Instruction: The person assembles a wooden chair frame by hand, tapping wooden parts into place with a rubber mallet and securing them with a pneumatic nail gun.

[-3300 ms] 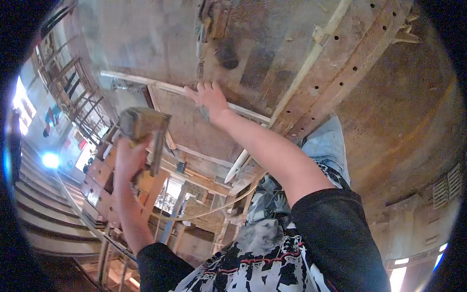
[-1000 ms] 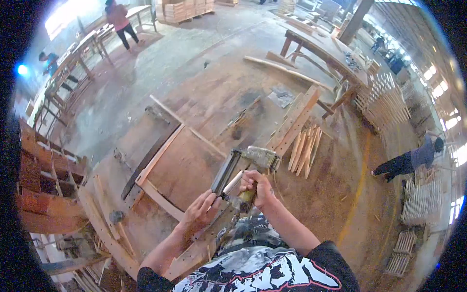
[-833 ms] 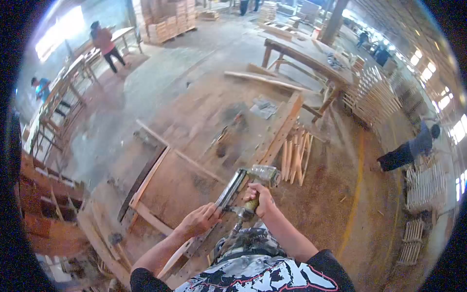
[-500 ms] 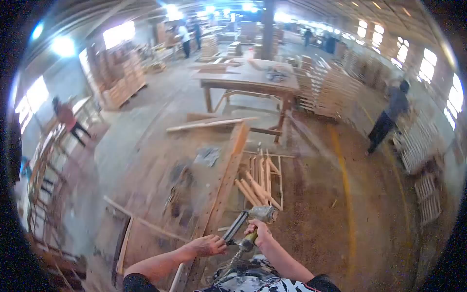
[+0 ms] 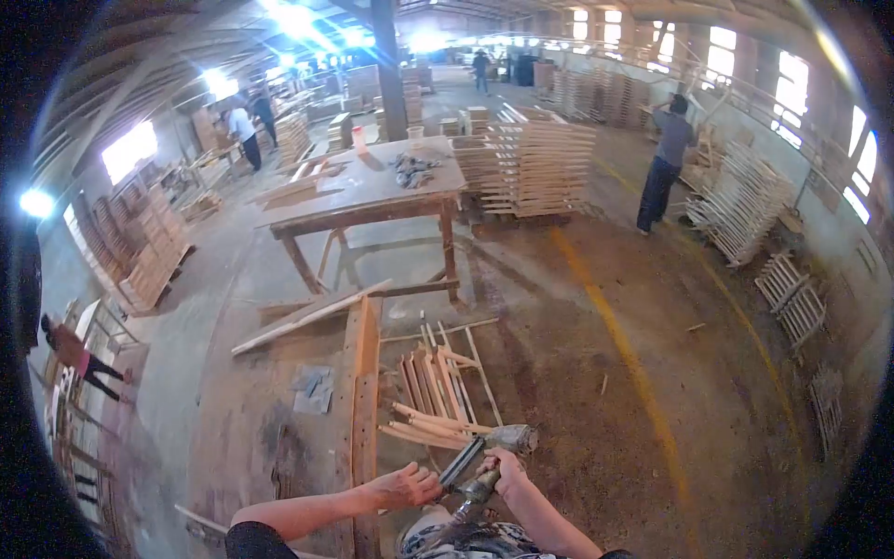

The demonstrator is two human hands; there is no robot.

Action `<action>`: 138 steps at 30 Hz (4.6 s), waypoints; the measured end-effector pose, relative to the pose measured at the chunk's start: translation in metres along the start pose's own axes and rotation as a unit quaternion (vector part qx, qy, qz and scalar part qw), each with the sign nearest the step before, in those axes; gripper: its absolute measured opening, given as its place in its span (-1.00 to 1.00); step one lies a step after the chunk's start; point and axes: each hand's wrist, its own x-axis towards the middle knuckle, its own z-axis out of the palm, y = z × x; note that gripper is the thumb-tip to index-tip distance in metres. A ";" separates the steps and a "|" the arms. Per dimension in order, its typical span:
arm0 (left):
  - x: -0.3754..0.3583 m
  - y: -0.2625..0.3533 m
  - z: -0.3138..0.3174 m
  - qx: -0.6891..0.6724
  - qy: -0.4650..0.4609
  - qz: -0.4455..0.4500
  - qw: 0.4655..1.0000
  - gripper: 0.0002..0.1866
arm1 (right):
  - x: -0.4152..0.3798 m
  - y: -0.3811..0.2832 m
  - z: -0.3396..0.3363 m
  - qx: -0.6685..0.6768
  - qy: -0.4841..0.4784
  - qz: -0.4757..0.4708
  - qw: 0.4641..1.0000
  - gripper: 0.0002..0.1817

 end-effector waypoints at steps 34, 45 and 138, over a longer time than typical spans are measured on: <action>-0.046 -0.202 0.137 -0.299 0.124 0.327 0.888 -0.77 | 0.056 0.040 0.163 -0.013 0.184 -0.198 0.963 -0.69; -0.151 -0.322 0.084 -0.348 0.322 -0.322 0.820 -0.93 | 0.027 -0.013 0.151 -0.108 0.303 -0.382 0.866 -0.70; 0.136 0.011 0.093 -0.711 -0.206 -0.487 0.463 -0.51 | -0.082 0.018 -0.044 0.099 0.008 -0.122 0.988 -0.85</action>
